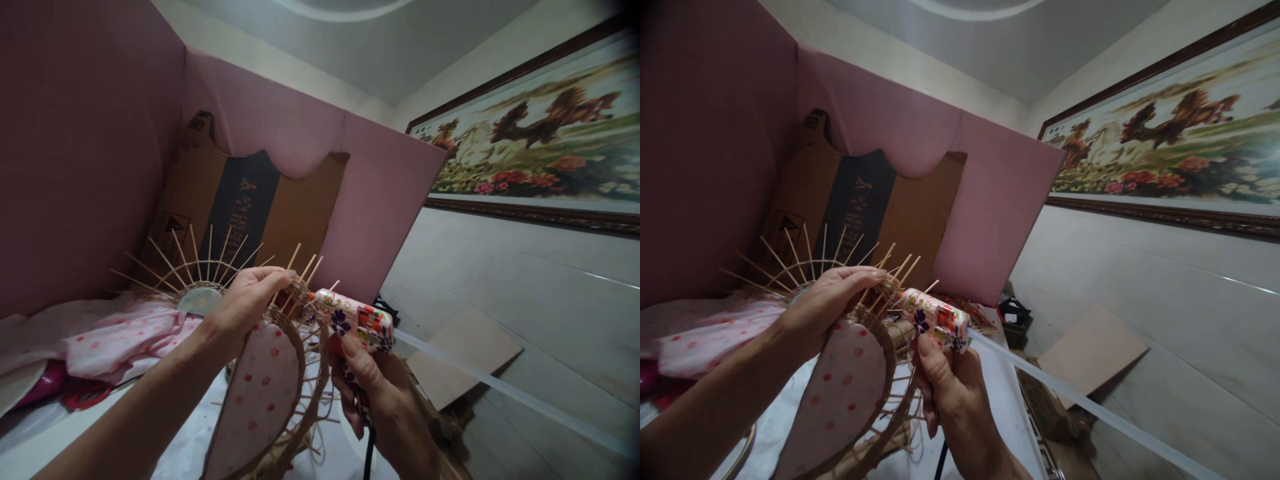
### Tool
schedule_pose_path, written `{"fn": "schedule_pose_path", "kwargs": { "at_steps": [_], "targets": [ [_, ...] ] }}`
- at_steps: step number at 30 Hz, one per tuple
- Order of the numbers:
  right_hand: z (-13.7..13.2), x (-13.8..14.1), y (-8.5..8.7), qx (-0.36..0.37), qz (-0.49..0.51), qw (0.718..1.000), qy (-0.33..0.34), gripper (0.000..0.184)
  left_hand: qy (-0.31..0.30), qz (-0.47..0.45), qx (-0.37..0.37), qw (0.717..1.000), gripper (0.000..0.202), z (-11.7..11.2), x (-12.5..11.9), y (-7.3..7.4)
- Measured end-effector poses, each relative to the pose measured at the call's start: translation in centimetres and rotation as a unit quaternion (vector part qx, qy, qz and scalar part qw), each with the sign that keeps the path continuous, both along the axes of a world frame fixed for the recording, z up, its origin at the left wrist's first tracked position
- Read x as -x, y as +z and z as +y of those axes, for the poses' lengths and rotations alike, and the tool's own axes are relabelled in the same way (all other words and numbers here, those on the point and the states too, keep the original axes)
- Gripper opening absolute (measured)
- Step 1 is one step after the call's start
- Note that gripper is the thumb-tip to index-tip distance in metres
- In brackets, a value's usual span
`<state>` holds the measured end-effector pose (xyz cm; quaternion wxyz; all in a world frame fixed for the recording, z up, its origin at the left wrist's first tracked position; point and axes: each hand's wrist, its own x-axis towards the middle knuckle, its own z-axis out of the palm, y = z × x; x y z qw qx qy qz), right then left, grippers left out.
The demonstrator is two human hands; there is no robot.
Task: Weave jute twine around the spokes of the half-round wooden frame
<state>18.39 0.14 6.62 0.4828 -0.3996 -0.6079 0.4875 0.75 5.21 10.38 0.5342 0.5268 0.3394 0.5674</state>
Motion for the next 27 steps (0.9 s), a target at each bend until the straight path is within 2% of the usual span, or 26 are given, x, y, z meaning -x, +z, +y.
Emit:
{"fn": "schedule_pose_path", "kwargs": {
  "at_steps": [7,11,15,18,20,21,22,24,27],
  "targets": [
    [0.2,-0.1,-0.4,0.026,0.068,0.997,0.01,0.041,-0.003,-0.006,0.007,1.0,0.02,0.1,0.1,-0.1],
    [0.6,-0.1,-0.3,0.016,0.167,0.985,-0.03,0.037,0.014,-0.027,0.018,0.999,0.015,0.1,0.1,0.0],
    [1.3,-1.1,-0.2,-0.019,0.16,0.984,-0.078,0.033,0.05,-0.038,0.048,0.997,0.009,0.6,0.6,0.3],
    [2.0,-3.5,-1.7,-0.015,0.066,0.992,-0.109,0.034,0.085,-0.048,0.065,0.993,0.008,1.1,1.3,0.8],
    [2.2,-5.8,-3.7,-0.004,-0.052,0.988,-0.142,0.037,0.097,-0.05,0.072,0.991,0.008,1.4,2.0,1.3],
    [2.1,-7.0,-4.8,-0.001,-0.132,0.979,-0.157,0.038,0.122,-0.05,0.067,0.989,0.009,1.6,2.4,1.5],
    [2.0,-8.1,-5.8,-0.003,-0.223,0.961,-0.163,0.038,0.142,-0.051,0.067,0.986,0.009,1.8,2.7,1.7],
    [1.5,-9.8,-7.7,-0.048,-0.391,0.897,-0.198,0.029,0.158,-0.039,0.069,0.984,0.015,1.9,3.4,2.0],
    [0.6,-10.7,-9.1,-0.051,-0.476,0.85,-0.219,0.018,0.186,-0.022,0.047,0.981,0.027,1.9,4.2,2.2]
  ]
}}
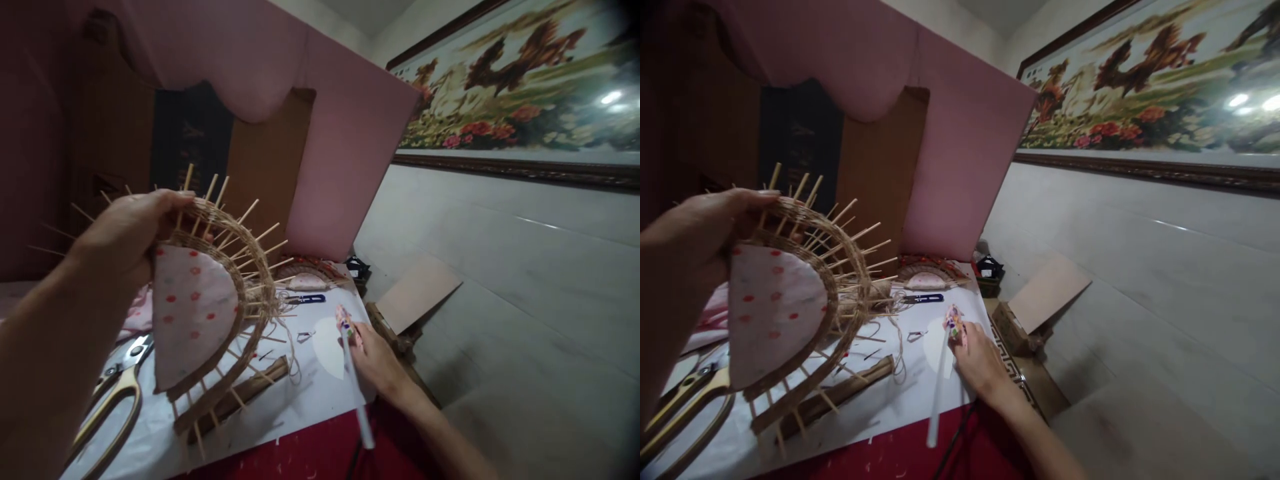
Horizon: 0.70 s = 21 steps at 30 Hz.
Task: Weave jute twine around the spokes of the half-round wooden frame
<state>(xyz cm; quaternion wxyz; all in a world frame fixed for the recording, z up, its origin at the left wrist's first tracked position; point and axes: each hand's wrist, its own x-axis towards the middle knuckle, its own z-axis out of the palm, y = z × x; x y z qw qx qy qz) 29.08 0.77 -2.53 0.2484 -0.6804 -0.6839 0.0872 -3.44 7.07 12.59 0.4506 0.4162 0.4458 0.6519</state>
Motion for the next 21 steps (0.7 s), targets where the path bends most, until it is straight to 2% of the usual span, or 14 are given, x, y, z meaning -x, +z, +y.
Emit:
{"fn": "schedule_pose_path", "kwargs": {
  "at_steps": [4,8,11,13,15,17,18,20,21],
  "targets": [
    [-1.0,0.9,-0.4,0.035,-0.147,0.989,-0.001,0.026,-0.043,0.024,0.002,0.999,0.035,-0.4,0.3,0.0],
    [-1.8,1.5,-0.5,0.084,-0.193,0.978,0.011,0.035,-0.047,0.031,-0.014,0.998,0.028,-0.9,-0.3,0.0],
    [-2.0,1.4,0.4,0.086,-0.213,0.973,0.024,0.033,-0.057,0.022,-0.007,0.998,0.02,-1.4,-1.1,0.1],
    [-1.8,1.6,1.9,0.024,-0.207,0.977,0.044,0.026,-0.079,0.005,0.014,0.997,0.017,-1.8,-1.6,0.1],
    [-1.6,2.6,4.2,-0.114,-0.149,0.979,0.083,0.021,-0.099,-0.019,0.019,0.995,0.013,-2.1,-2.2,-0.1],
    [-1.5,4.5,6.8,-0.278,-0.069,0.95,0.121,0.014,-0.119,-0.035,0.006,0.992,0.009,-2.3,-2.7,-0.4],
    [-1.5,5.7,8.0,-0.332,-0.041,0.932,0.137,0.01,-0.136,-0.033,0.007,0.99,0.007,-2.3,-3.0,-0.6],
    [-1.3,8.2,9.9,-0.401,-0.003,0.9,0.173,0.011,-0.154,-0.028,0.011,0.988,0.011,-2.4,-3.4,-1.1],
    [-1.1,9.4,10.6,-0.4,0.006,0.897,0.188,0.012,-0.167,-0.023,0.009,0.986,0.012,-2.5,-3.5,-1.3]
  ]
}}
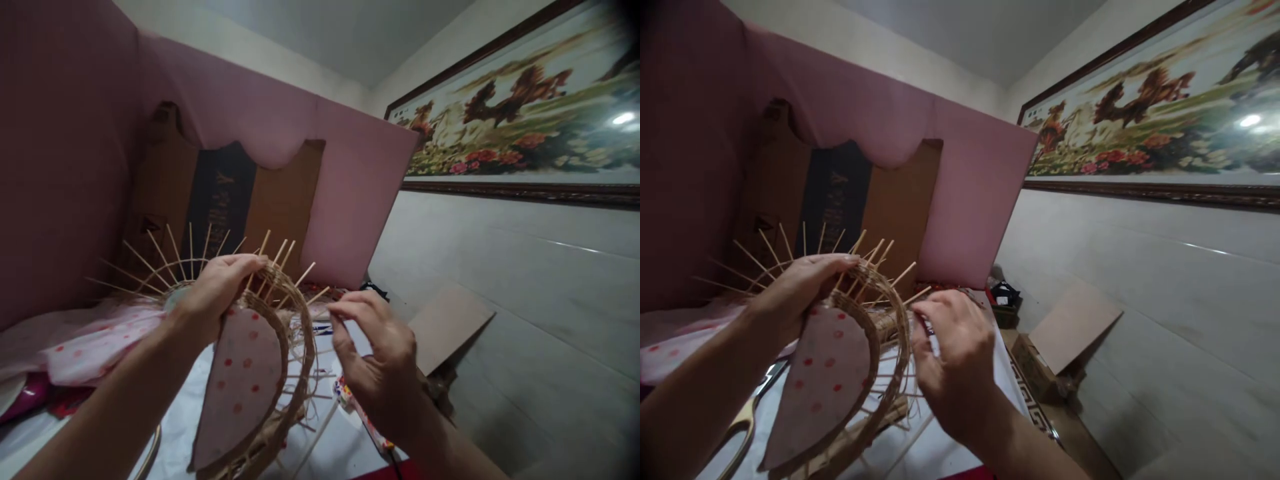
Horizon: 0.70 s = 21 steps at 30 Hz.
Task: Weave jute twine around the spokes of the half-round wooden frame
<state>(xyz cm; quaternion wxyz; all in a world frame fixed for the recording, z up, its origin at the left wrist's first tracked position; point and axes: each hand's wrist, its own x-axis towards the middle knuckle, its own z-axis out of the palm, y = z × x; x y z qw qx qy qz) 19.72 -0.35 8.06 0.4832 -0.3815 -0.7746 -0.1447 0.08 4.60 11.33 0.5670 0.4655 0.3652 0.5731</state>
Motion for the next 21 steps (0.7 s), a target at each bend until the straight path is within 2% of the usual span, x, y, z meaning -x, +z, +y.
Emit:
{"fn": "schedule_pose_path", "kwargs": {
  "at_steps": [3,6,8,14,21],
  "targets": [
    [1.3,2.7,0.8,0.001,0.0,1.0,0.002,0.013,-0.024,0.014,-0.012,1.0,0.015,-0.2,-0.4,-0.4],
    [2.9,3.8,0.7,0.009,-0.01,1.0,-0.014,0.019,-0.035,0.012,-0.022,0.999,0.013,-0.4,-0.8,-0.5],
    [3.5,4.0,0.4,0.014,-0.007,1.0,-0.017,0.02,-0.033,0.01,-0.022,0.999,0.013,-0.4,-1.0,-0.5],
    [3.5,3.7,-0.2,0.01,0.032,0.999,-0.01,0.008,-0.036,0.016,-0.017,0.999,0.014,-0.1,-1.3,-0.8],
    [3.6,3.2,-0.4,0.005,0.003,1.0,-0.023,0.005,-0.042,0.022,-0.018,0.999,0.016,0.0,-1.5,-1.3]
  ]
}}
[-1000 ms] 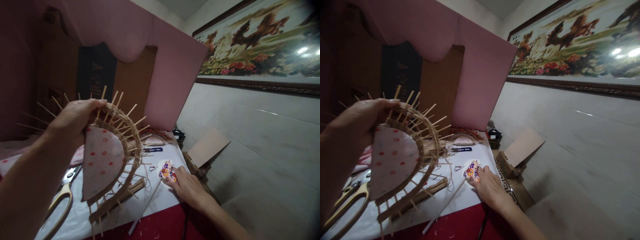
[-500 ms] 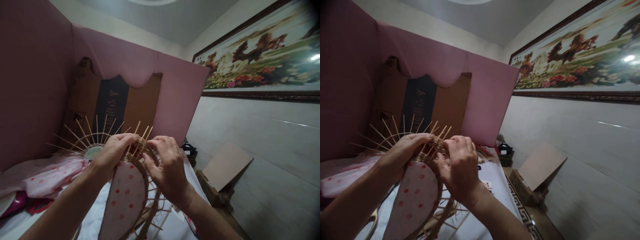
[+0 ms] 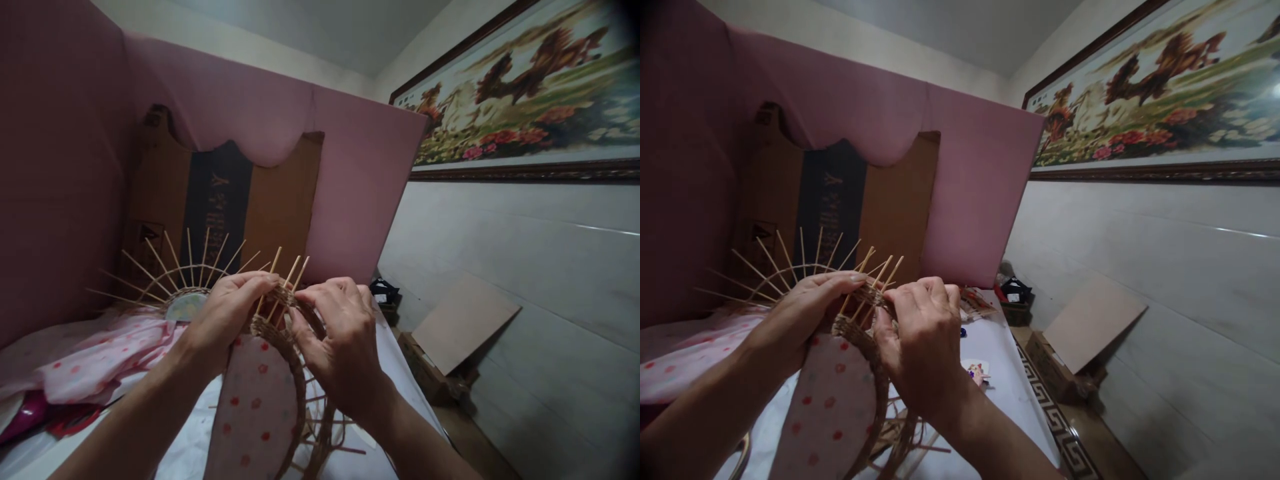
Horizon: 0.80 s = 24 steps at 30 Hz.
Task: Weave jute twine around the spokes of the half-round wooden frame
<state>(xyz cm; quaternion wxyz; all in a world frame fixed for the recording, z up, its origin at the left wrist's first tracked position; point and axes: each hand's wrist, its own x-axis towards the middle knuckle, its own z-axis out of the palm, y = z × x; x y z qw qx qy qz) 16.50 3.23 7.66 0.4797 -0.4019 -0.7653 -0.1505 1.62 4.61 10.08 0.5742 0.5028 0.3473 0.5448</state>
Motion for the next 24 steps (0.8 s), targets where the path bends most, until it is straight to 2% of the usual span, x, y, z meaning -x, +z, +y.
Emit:
{"fn": "schedule_pose_path", "kwargs": {
  "at_steps": [24],
  "targets": [
    [0.12,-0.04,-0.52,-0.028,0.048,0.998,0.009,0.005,-0.008,-0.021,0.012,1.0,0.013,-0.32,-0.46,-0.1]
  ]
}}
